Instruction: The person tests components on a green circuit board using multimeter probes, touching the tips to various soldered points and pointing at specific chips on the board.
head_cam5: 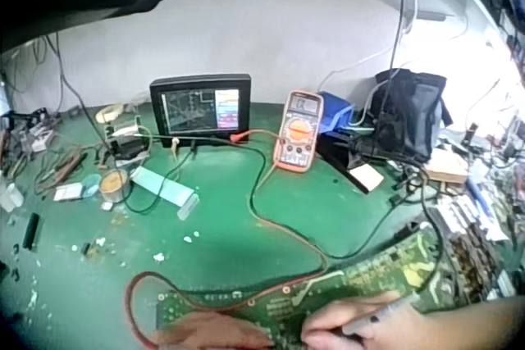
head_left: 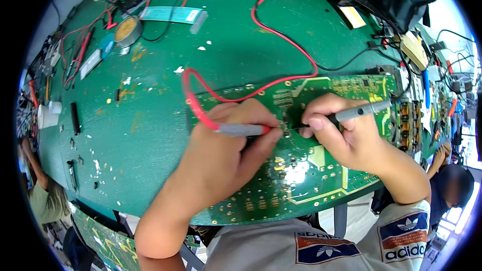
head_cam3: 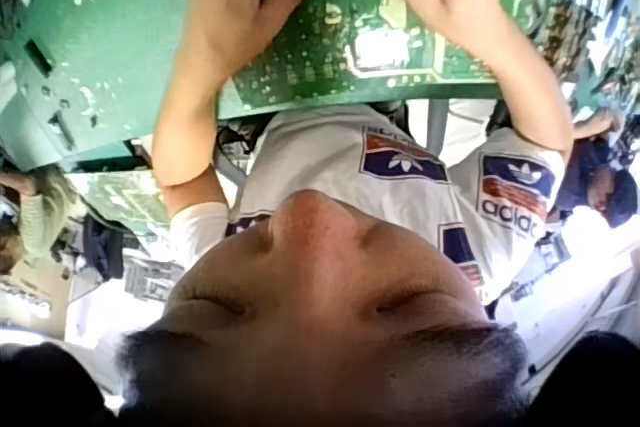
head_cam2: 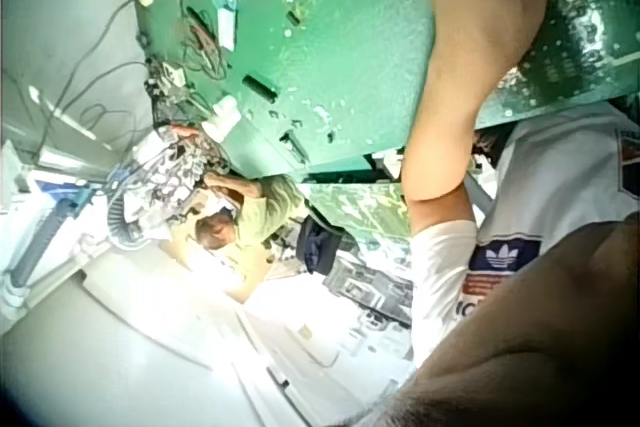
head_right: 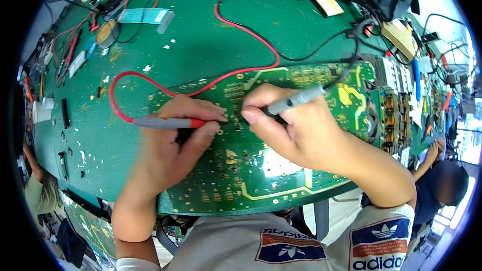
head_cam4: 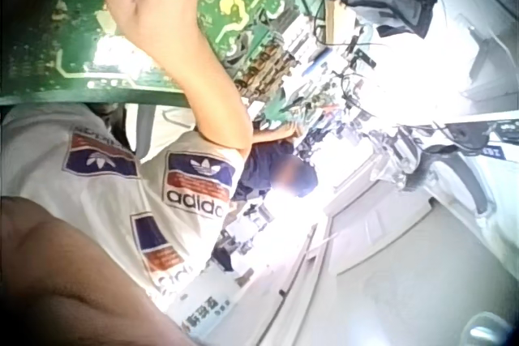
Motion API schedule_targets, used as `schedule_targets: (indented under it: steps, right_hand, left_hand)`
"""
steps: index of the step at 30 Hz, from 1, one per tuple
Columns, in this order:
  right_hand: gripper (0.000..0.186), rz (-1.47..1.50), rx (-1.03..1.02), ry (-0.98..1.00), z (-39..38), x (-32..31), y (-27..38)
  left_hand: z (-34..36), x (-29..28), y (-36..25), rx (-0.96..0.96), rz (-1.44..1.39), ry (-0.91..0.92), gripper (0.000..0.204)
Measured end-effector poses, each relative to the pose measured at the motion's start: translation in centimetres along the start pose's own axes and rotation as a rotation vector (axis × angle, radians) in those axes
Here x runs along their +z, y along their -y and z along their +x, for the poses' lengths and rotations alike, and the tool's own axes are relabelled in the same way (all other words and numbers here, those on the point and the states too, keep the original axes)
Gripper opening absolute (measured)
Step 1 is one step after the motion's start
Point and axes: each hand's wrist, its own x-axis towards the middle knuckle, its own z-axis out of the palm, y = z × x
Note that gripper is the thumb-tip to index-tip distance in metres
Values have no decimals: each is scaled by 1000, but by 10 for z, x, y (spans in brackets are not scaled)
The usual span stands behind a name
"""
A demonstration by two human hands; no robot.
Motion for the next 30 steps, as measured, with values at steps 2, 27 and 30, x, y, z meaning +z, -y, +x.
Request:
schedule_targets:
  steps: [2,27,30]
  right_hand:
    - [8,16,-33,-32,2,4,-4]
    - [7,8,10,-19,0,1,-1]
    - [7,-19,32,-11,1,2,0]
  left_hand:
    - [-3,0,2,-16,-13,-10,9]
    - [0,-1,2,-23,-25,7,9]
    - [-1,-2,2,-35,-18,-8,9]
